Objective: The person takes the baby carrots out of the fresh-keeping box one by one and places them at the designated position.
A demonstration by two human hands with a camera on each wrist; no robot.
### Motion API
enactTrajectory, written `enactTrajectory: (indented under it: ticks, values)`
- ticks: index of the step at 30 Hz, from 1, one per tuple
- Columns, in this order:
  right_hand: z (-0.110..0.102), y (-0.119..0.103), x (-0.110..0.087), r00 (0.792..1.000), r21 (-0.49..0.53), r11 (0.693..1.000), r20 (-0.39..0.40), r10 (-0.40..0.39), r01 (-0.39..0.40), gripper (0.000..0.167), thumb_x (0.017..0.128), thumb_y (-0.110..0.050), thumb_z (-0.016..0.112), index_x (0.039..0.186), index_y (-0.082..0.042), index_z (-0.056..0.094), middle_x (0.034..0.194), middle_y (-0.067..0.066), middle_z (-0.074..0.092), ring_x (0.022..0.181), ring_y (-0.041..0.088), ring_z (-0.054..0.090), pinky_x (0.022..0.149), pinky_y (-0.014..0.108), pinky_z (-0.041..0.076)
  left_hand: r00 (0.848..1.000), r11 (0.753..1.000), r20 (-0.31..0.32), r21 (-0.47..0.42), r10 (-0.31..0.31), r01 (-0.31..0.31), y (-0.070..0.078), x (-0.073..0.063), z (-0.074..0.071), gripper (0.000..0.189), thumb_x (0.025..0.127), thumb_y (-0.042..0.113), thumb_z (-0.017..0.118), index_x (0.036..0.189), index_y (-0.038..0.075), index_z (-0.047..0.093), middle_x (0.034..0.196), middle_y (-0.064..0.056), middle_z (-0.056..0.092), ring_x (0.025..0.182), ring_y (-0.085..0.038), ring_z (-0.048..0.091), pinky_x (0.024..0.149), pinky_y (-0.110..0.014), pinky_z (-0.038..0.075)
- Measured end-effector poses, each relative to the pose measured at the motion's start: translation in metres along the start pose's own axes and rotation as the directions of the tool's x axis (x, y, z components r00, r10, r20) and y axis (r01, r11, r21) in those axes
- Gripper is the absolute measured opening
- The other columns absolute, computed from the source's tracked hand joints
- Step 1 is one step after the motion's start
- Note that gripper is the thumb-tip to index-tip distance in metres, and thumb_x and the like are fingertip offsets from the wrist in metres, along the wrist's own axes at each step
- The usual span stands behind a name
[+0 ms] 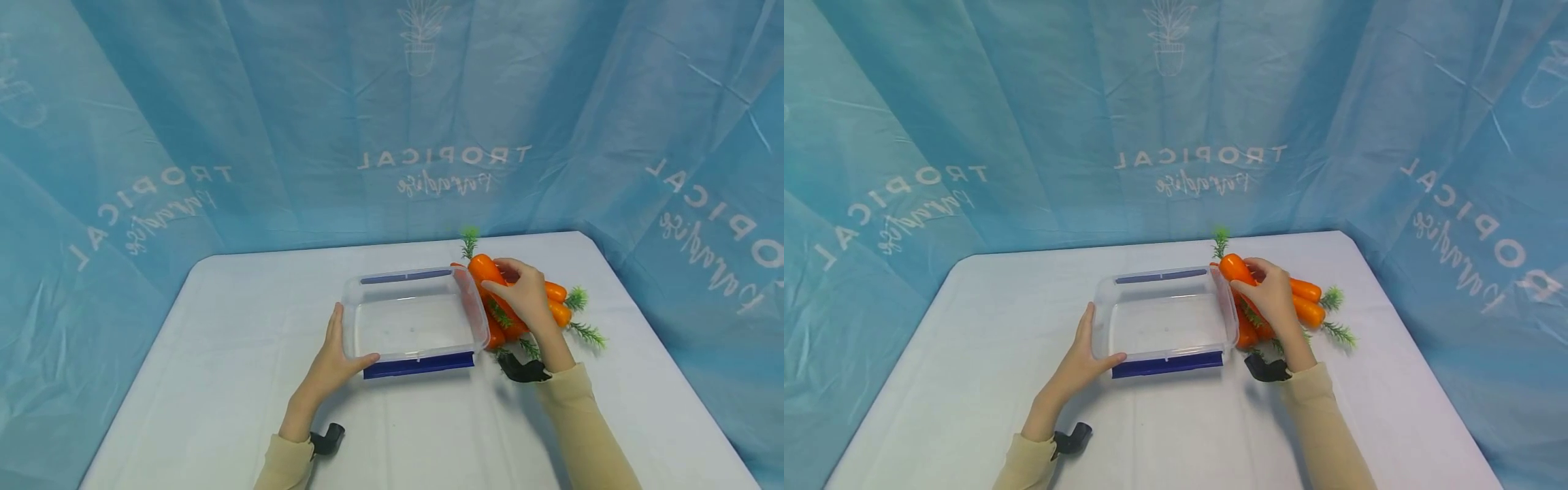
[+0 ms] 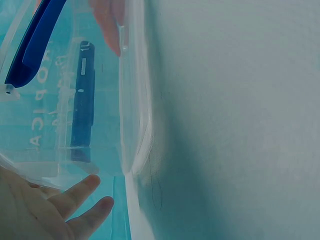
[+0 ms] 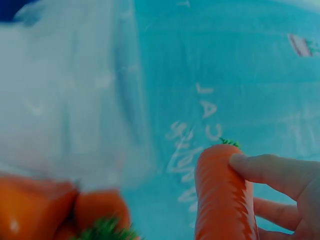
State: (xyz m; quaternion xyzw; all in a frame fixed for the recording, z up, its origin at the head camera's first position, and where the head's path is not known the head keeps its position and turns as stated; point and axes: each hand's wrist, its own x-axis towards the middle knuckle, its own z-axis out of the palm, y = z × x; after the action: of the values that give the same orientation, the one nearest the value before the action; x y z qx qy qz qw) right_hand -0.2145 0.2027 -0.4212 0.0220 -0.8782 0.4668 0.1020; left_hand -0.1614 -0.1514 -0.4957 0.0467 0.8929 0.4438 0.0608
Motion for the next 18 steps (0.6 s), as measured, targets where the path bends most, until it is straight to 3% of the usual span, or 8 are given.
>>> enactTrajectory:
  ticks: [7, 18]
  values:
    - [0.001, 0.022, -0.005, 0.997, -0.094, 0.993, 0.004, 0.079, -0.078, 0.047, 0.085, -0.019, 0.072, 0.125, 0.002, 0.058, 0.118, 0.025, 0.063, 0.102, 0.038, 0.061, 0.091, 0.05, 0.052, 1.0, 1.0, 0.001, 0.011, -0.003, 0.003, 0.001, 0.0, -0.001, 0.124, 0.069, 0.061, 0.075, 0.152, 0.031, -0.012, 0.162, -0.004, -0.006, 0.147, -0.038, 0.014, 0.111, -0.064, 0.025]
    - [0.01, 0.036, -0.008, 0.994, -0.177, 0.978, -0.029, 0.103, -0.106, 0.049, 0.088, -0.024, 0.069, 0.126, 0.004, 0.057, 0.118, 0.028, 0.062, 0.099, 0.039, 0.062, 0.085, 0.05, 0.054, 1.0, 1.0, 0.0, -0.001, -0.004, 0.004, 0.001, -0.001, 0.0, 0.123, 0.07, 0.058, 0.076, 0.152, 0.032, -0.012, 0.162, -0.003, -0.006, 0.147, -0.037, 0.015, 0.111, -0.064, 0.024]
